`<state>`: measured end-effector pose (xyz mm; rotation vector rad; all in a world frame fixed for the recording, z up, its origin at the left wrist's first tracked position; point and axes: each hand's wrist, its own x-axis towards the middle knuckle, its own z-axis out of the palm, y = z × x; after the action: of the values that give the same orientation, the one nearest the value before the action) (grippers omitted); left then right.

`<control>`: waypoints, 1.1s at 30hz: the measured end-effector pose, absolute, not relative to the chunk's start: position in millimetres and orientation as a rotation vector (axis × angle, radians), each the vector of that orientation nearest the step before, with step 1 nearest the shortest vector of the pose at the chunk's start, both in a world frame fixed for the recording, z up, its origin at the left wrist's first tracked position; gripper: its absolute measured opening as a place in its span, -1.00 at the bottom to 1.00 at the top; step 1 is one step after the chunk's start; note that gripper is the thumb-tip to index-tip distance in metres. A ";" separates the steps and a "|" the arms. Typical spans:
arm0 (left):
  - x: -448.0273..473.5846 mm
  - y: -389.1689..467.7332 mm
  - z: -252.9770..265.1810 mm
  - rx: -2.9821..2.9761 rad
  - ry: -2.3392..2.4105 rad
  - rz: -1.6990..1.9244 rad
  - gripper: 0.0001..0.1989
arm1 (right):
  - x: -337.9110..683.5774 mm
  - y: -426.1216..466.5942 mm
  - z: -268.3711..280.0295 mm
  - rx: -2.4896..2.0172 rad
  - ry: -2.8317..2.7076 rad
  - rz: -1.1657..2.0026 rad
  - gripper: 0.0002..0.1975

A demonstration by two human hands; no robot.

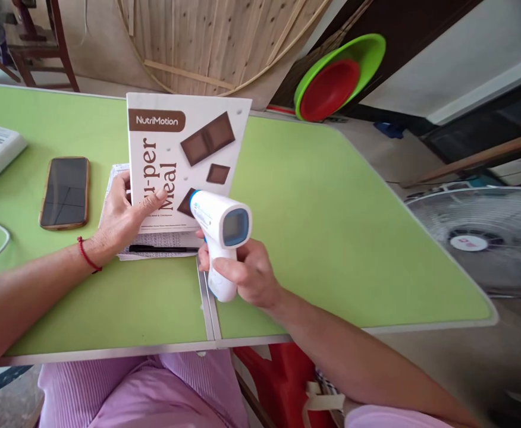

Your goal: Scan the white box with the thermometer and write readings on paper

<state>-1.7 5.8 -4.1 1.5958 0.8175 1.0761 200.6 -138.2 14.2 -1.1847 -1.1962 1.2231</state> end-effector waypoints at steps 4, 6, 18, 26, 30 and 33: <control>-1.7 7.7 -2.5 1.566 0.851 1.116 -0.27 | 196.7 -136.5 9.2 -1.189 -1.203 1.241 -0.72; -1.3 8.1 -2.6 1.558 0.846 1.119 -0.28 | 195.5 -137.6 9.1 -1.199 -1.199 1.245 -0.68; -3.1 8.8 0.2 1.525 0.886 1.044 -0.17 | 196.6 -138.6 12.2 -1.196 -1.246 1.348 -0.38; -3.8 12.2 -2.7 1.503 0.897 1.039 -0.14 | 197.2 -137.1 11.6 -1.189 -1.284 1.276 -0.38; -3.3 13.9 -4.4 1.508 0.845 1.039 -0.15 | 196.3 -137.8 14.6 -1.216 -1.281 1.251 -0.39; -2.7 13.7 -0.9 1.534 0.811 1.020 -0.19 | 196.2 -138.0 16.9 -1.224 -1.274 1.265 -0.38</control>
<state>-2.7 13.7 -0.9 1.5339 0.8112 1.0198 196.2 -138.0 16.9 -1.2240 -1.2736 1.2649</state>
